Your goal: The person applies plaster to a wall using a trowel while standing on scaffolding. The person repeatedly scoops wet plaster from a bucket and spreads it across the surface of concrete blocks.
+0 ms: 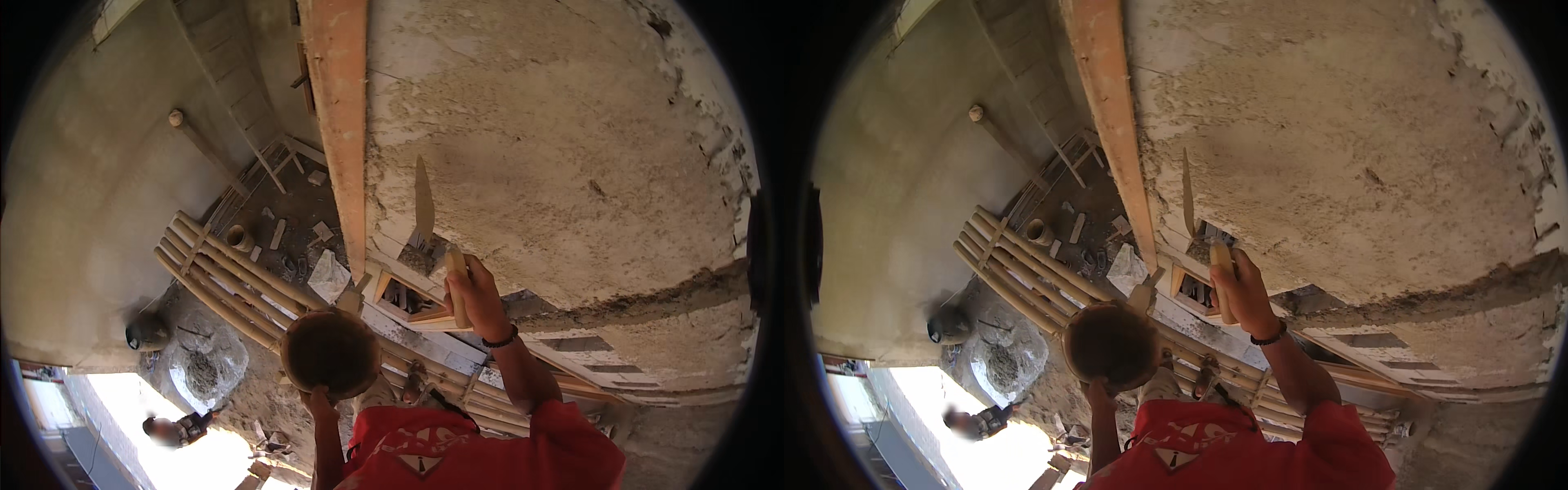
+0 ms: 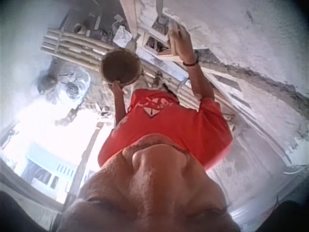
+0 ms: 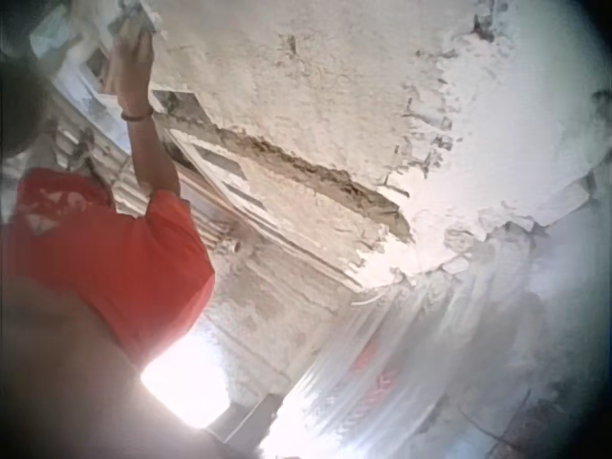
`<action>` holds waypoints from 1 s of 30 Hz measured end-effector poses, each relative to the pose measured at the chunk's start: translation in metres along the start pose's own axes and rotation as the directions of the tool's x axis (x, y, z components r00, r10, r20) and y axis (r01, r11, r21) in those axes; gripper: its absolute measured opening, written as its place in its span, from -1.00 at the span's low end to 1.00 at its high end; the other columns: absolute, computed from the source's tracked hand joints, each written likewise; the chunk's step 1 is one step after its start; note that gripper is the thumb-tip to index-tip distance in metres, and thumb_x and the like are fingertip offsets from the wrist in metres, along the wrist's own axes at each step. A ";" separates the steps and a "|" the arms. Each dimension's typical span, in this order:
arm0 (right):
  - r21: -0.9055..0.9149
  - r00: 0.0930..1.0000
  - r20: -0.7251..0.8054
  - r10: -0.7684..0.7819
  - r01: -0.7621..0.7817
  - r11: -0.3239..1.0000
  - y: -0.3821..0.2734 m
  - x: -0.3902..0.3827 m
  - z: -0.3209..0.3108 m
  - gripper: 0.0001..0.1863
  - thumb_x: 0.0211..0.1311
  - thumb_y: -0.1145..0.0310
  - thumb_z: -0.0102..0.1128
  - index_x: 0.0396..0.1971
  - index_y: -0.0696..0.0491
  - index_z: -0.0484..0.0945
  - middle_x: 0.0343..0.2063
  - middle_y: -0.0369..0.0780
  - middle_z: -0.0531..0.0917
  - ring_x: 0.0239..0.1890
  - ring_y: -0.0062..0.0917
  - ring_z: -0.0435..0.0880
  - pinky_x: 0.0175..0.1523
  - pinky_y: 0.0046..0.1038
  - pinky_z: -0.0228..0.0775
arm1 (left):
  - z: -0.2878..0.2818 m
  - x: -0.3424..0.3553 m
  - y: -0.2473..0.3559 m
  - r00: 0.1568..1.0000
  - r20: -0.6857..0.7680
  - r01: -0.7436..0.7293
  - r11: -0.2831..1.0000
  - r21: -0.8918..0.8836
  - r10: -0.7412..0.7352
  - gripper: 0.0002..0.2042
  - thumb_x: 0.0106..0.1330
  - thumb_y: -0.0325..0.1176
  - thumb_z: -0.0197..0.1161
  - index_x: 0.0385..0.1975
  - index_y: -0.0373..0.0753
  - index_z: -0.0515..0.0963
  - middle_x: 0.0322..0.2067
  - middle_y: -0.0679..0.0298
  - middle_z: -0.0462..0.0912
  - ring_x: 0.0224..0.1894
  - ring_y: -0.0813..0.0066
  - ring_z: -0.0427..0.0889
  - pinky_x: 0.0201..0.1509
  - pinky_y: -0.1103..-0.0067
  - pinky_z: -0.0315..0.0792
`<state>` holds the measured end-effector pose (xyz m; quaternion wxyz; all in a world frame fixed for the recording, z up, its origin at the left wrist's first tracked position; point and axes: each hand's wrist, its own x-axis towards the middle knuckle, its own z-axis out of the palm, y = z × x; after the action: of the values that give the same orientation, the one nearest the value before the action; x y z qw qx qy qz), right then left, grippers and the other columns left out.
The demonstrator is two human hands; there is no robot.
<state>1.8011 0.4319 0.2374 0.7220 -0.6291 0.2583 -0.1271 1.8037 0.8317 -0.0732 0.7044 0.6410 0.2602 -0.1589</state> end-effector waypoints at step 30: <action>-0.902 0.915 0.402 0.031 0.390 0.185 0.088 -0.049 -0.056 -0.59 0.02 0.37 0.28 -0.10 0.17 0.48 -0.41 0.06 0.60 -0.39 -0.08 0.68 -0.30 -0.12 0.55 | 0.159 -0.073 0.097 0.934 0.311 -0.234 0.958 0.163 0.175 -0.40 -0.12 -0.61 0.09 0.09 -0.37 0.46 -0.13 0.19 0.61 -0.14 0.34 0.59 0.00 0.50 0.49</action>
<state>1.7180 0.4256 0.1581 0.1760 -0.9776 0.0771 0.0858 1.8245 0.6797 0.0550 0.6809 0.7006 0.0673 -0.2027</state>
